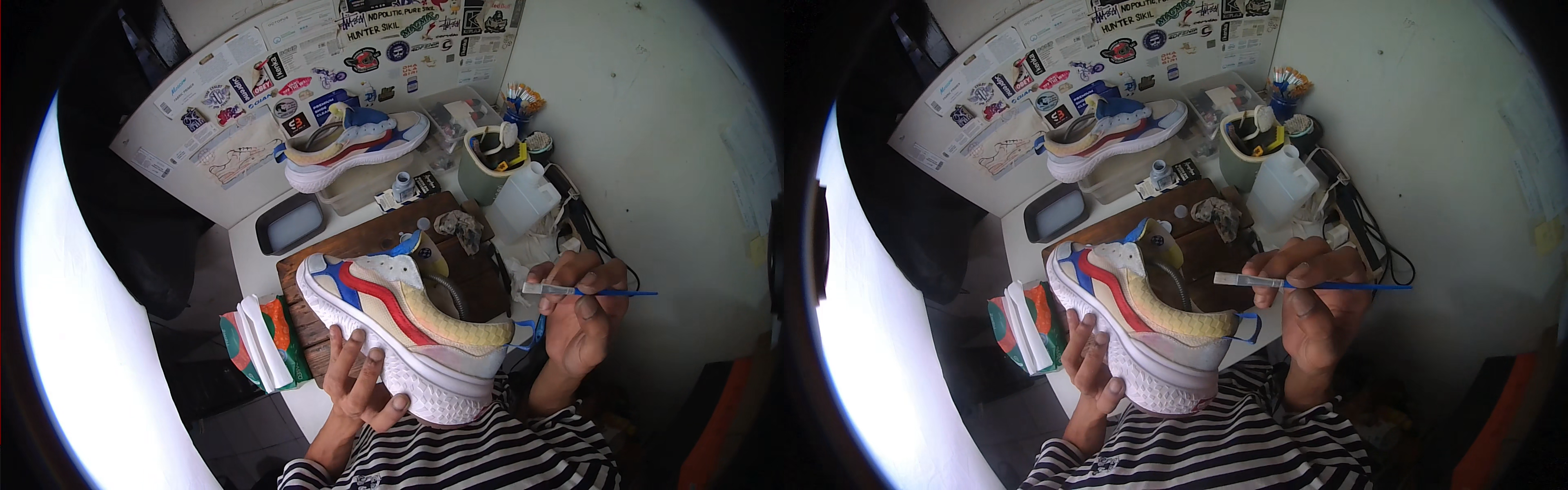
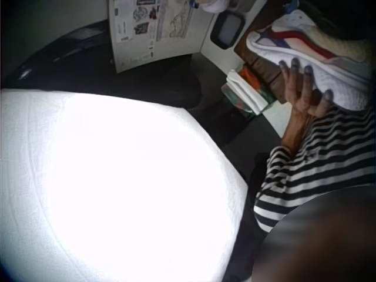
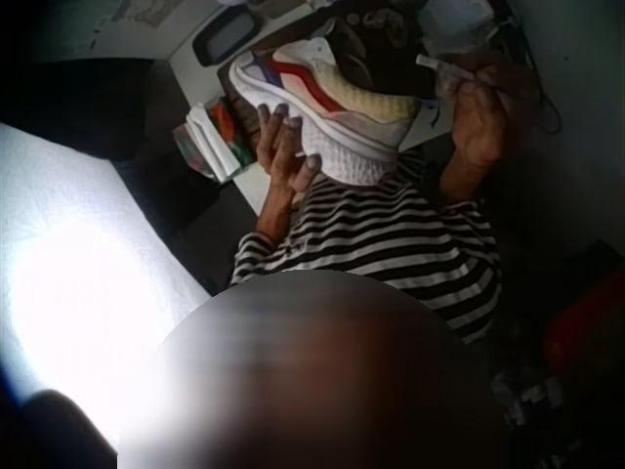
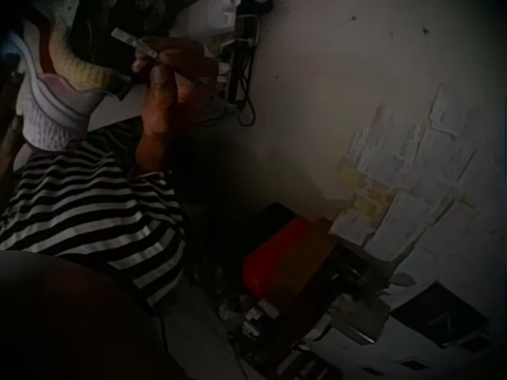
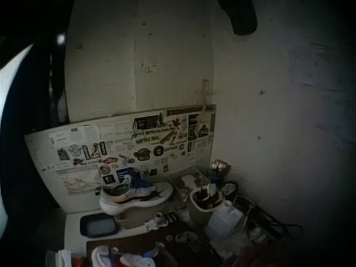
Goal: The recorder is using a fine paintbrush to apply paint to the midsole and upper areas of a multi-colored sneaker.
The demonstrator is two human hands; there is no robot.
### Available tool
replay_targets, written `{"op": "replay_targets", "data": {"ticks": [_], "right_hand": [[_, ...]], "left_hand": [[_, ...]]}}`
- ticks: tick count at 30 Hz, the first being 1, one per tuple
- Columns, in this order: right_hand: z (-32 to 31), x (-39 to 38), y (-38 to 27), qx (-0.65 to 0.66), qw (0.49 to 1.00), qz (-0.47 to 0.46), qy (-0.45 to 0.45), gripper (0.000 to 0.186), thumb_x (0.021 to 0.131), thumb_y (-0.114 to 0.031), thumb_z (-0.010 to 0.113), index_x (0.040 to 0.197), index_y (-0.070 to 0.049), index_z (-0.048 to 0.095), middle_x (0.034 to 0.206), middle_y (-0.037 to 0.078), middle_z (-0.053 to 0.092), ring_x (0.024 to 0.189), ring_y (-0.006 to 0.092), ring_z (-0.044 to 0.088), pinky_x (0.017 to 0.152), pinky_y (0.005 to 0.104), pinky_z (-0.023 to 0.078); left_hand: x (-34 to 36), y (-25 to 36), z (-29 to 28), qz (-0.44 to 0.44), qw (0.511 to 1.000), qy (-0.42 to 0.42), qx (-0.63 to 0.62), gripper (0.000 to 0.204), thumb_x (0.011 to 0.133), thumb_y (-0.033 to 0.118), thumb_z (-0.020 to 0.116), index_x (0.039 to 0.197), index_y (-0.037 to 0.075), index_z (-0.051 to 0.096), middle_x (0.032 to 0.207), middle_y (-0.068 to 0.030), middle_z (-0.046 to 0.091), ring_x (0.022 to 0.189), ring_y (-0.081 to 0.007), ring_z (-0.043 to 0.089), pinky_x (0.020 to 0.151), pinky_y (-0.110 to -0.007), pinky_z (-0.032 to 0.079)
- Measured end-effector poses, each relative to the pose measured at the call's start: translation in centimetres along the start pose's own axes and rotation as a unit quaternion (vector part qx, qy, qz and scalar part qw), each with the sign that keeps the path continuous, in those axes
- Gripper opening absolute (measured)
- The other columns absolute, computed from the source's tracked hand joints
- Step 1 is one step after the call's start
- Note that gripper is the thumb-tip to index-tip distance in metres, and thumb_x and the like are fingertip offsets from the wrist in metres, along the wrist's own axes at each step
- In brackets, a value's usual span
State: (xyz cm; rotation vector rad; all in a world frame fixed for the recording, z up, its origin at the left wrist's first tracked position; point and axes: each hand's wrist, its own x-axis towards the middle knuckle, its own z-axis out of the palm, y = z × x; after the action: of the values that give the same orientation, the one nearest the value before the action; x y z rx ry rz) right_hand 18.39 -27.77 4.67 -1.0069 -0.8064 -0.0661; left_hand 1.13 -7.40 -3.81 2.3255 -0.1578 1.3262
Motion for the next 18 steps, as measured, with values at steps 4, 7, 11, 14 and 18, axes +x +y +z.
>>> {"op": "replay_targets", "data": {"ticks": [4, 7, 11, 14, 18], "right_hand": [[-0.1, -0.4, 1.2, -0.011, 1.0, 0.009, 0.005, 0.017, 0.099, -0.013, 0.061, 0.111, -0.001, 0.062, 0.099, 0.022, 0.067, 0.076, 0.0203, 0.064, 0.073, 0.0356, 0.059], [-0.8, -0.3, 1.8, -0.014, 1.0, -0.002, 0.002, 0.019, 0.1, -0.014, 0.062, 0.112, 0.001, 0.064, 0.103, 0.023, 0.068, 0.077, 0.02, 0.065, 0.071, 0.032, 0.058], [-0.9, -0.4, 2.3, -0.027, 0.998, -0.033, -0.038, 0.018, 0.103, -0.01, 0.058, 0.114, 0.001, 0.065, 0.106, 0.023, 0.068, 0.081, 0.0208, 0.066, 0.072, 0.0336, 0.058], [-0.5, -0.7, 2.5, -0.056, 0.997, -0.027, -0.039, 0.02, 0.104, -0.007, 0.056, 0.119, 0.002, 0.064, 0.113, 0.024, 0.067, 0.083, 0.0208, 0.067, 0.074, 0.0349, 0.059], [0.8, -1.0, 2.8, -0.094, 0.994, 0.044, -0.021, 0.035, 0.1, 0.0, 0.062, 0.134, 0.004, 0.058, 0.132, 0.025, 0.061, 0.086, 0.0192, 0.07, 0.077, 0.0333, 0.061]], "left_hand": [[-0.3, -1.2, 0.0, -0.003, 0.998, -0.012, -0.057, 0.044, 0.101, 0.035, 0.059, 0.142, 0.02, 0.052, 0.128, -0.0252, 0.059, 0.116, -0.051, 0.063, 0.107, -0.077, 0.043], [-1.3, -1.9, -0.6, -0.084, 0.986, -0.045, -0.137, 0.049, 0.098, 0.033, 0.06, 0.134, 0.0, 0.058, 0.128, -0.0333, 0.06, 0.121, -0.0523, 0.061, 0.113, -0.075, 0.035], [-2.0, -2.7, -0.7, -0.082, 0.982, -0.055, -0.163, 0.053, 0.096, 0.033, 0.059, 0.13, -0.007, 0.06, 0.127, -0.0385, 0.058, 0.127, -0.0521, 0.059, 0.116, -0.074, 0.03], [-3.6, -3.1, -0.7, -0.046, 0.984, -0.029, -0.169, 0.054, 0.098, 0.035, 0.055, 0.133, -0.005, 0.059, 0.131, -0.0377, 0.057, 0.129, -0.0523, 0.057, 0.115, -0.076, 0.029], [-4.1, -2.9, -0.8, -0.033, 0.991, -0.001, -0.127, 0.057, 0.097, 0.041, 0.052, 0.137, 0.0, 0.055, 0.137, -0.0347, 0.053, 0.133, -0.0522, 0.054, 0.115, -0.078, 0.027]]}}
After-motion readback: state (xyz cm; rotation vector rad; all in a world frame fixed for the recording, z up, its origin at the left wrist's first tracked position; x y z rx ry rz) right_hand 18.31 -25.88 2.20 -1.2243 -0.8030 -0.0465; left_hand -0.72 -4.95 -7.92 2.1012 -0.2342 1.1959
